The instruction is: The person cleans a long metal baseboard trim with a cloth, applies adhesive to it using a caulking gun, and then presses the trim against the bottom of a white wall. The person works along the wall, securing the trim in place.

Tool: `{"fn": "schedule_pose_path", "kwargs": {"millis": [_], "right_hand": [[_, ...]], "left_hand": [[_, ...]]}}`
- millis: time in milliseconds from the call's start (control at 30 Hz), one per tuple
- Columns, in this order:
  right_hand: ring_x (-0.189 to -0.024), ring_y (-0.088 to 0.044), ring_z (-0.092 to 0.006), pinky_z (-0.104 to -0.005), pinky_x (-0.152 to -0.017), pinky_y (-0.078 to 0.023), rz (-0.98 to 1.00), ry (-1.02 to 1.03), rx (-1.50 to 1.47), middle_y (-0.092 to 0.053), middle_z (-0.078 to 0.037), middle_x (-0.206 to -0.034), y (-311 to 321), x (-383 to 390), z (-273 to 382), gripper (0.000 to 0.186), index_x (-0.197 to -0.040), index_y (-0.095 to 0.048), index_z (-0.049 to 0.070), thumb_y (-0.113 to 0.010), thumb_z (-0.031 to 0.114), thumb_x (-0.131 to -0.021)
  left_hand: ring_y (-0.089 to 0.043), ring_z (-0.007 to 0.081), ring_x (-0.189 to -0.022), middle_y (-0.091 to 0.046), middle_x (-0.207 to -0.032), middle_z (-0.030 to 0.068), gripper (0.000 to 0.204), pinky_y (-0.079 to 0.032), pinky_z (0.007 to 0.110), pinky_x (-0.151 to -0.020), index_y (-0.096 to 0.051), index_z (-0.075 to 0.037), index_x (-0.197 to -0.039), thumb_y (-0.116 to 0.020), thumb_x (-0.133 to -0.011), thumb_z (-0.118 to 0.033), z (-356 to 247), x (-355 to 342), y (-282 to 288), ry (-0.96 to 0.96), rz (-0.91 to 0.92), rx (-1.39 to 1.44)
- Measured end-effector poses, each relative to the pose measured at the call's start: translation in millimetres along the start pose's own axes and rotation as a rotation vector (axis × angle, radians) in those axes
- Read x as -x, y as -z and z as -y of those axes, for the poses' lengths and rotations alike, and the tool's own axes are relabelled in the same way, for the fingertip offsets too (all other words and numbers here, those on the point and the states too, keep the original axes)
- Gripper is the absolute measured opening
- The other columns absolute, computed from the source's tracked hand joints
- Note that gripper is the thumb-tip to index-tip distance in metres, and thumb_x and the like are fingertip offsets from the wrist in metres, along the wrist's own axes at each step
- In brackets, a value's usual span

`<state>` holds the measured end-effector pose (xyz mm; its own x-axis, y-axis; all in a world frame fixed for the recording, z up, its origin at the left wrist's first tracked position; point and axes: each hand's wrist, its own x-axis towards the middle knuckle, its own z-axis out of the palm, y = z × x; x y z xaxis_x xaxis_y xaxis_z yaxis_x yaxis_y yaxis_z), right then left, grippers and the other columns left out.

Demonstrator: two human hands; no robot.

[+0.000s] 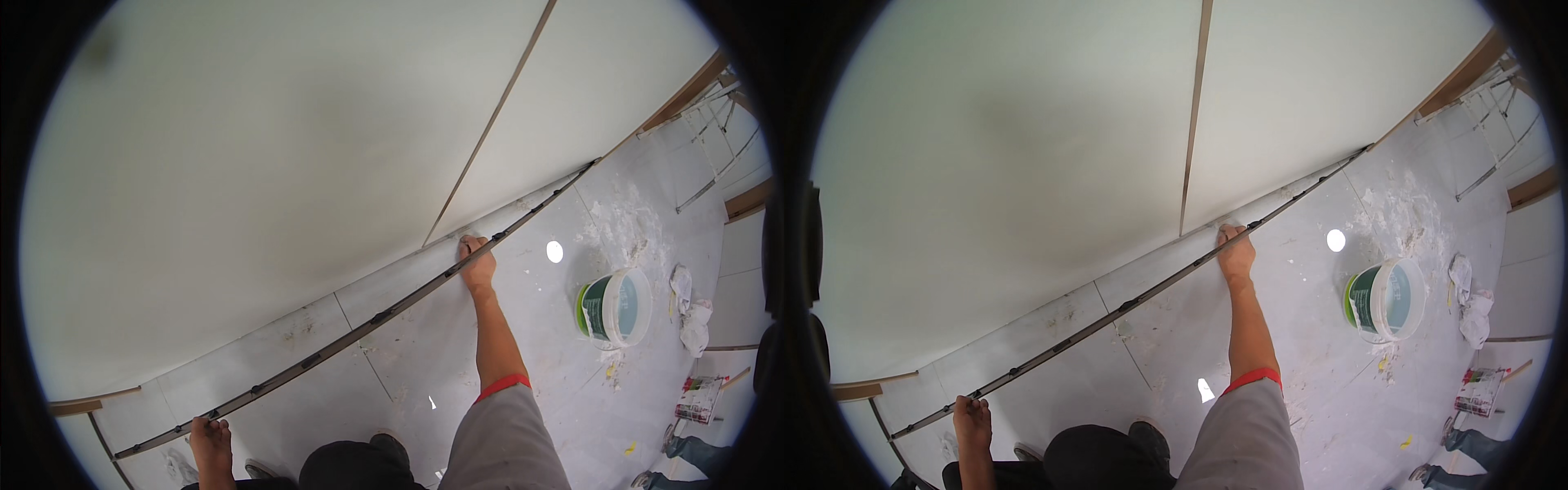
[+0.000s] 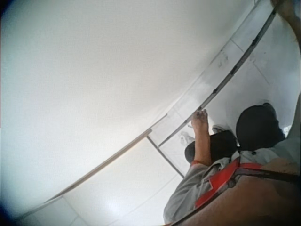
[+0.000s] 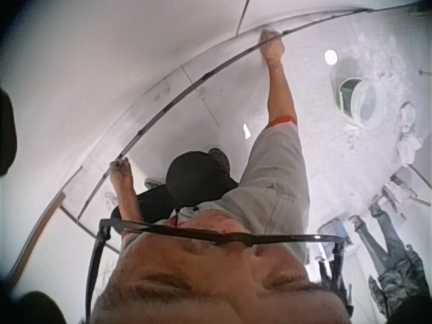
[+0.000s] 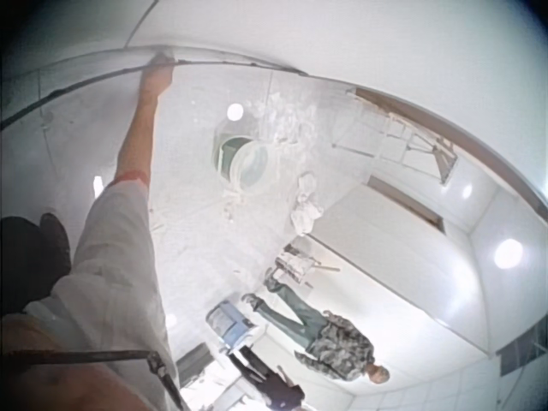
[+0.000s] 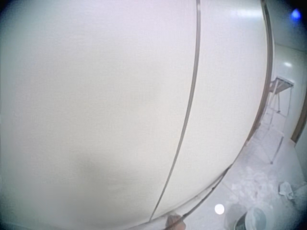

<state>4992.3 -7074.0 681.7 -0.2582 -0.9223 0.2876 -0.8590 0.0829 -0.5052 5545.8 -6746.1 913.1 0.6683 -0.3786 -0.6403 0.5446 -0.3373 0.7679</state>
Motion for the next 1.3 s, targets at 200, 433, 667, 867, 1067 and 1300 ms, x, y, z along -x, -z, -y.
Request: {"fn": "schedule_pose_path", "kwargs": {"millis": [200, 433, 667, 867, 1067, 1300], "right_hand": [[-0.095, -0.065, -0.0302, -0.0404, -0.080, -0.054, -0.089, 0.033, -0.084, -0.066, -0.009, -0.101, -7.8, 4.3, 24.8, 0.025, -0.109, -0.072, 0.013, -0.070, 0.025, -0.086], [-0.090, -0.063, -0.0360, -0.0464, -0.076, -0.053, -0.021, 0.048, 0.056, -0.064, -0.012, -0.095, -12.2, 6.3, 22.3, 0.017, -0.096, -0.067, 0.010, -0.068, 0.024, -0.087], [-0.079, -0.066, -0.0314, -0.0439, -0.066, -0.055, 0.511, 0.332, -0.046, -0.064, -0.009, -0.085, 81.0, 131.2, 38.2, 0.015, -0.092, -0.067, 0.012, -0.066, 0.027, -0.091], [-0.075, -0.067, -0.0306, -0.0406, -0.064, -0.055, 0.280, 0.160, -0.238, -0.067, -0.008, -0.087, 125.2, 164.8, 95.3, 0.008, -0.094, -0.070, 0.012, -0.072, 0.018, -0.088], [-0.076, -0.067, -0.0302, -0.0398, -0.066, -0.055, 0.337, 0.195, -0.368, -0.068, -0.009, -0.091, 107.1, 196.5, 136.5, 0.010, -0.096, -0.070, 0.010, -0.073, 0.013, -0.087], [-0.079, -0.068, -0.0285, -0.0373, -0.067, -0.055, 0.414, 0.236, -0.391, -0.067, -0.008, -0.097, 102.8, 218.1, 177.5, 0.012, -0.097, -0.070, 0.009, -0.074, 0.012, -0.086]], "left_hand": [[-0.059, 0.0235, -0.077, -0.057, -0.075, 0.0036, 0.017, -0.049, 0.031, -0.070, -0.057, -0.008, -0.083, -0.065, -0.089, -0.022, -1.1, 2.1, 4.5, 0.016, -0.044, 0.035], [-0.059, 0.0237, -0.078, -0.056, -0.074, 0.0032, 0.016, -0.049, 0.031, -0.070, -0.056, -0.009, -0.082, -0.063, -0.089, -0.021, -1.8, -3.6, -0.2, 0.007, 0.034, 0.018], [-0.061, 0.0242, -0.076, -0.055, -0.074, 0.0034, 0.016, -0.049, 0.031, -0.067, -0.055, -0.009, -0.083, -0.061, -0.089, -0.023, 25.0, -24.0, 12.7, 0.063, 0.060, 0.029], [-0.061, 0.0252, -0.075, -0.056, -0.076, 0.0068, 0.017, -0.052, 0.034, -0.065, -0.055, -0.007, -0.088, -0.055, -0.093, -0.023, 68.9, -74.1, -1.0, 0.107, -0.027, 0.064], [-0.066, 0.0328, -0.074, -0.060, -0.083, 0.0128, 0.020, -0.058, 0.040, -0.063, -0.053, 0.001, -0.100, -0.051, -0.098, -0.019, 92.0, -108.8, -17.7, 0.118, -0.045, 0.114], [-0.070, 0.0296, -0.071, -0.059, -0.077, 0.0124, 0.018, -0.062, 0.033, -0.058, -0.049, 0.005, -0.089, -0.053, -0.094, -0.012, 75.1, -94.8, -43.4, 0.088, -0.052, 0.064]]}}
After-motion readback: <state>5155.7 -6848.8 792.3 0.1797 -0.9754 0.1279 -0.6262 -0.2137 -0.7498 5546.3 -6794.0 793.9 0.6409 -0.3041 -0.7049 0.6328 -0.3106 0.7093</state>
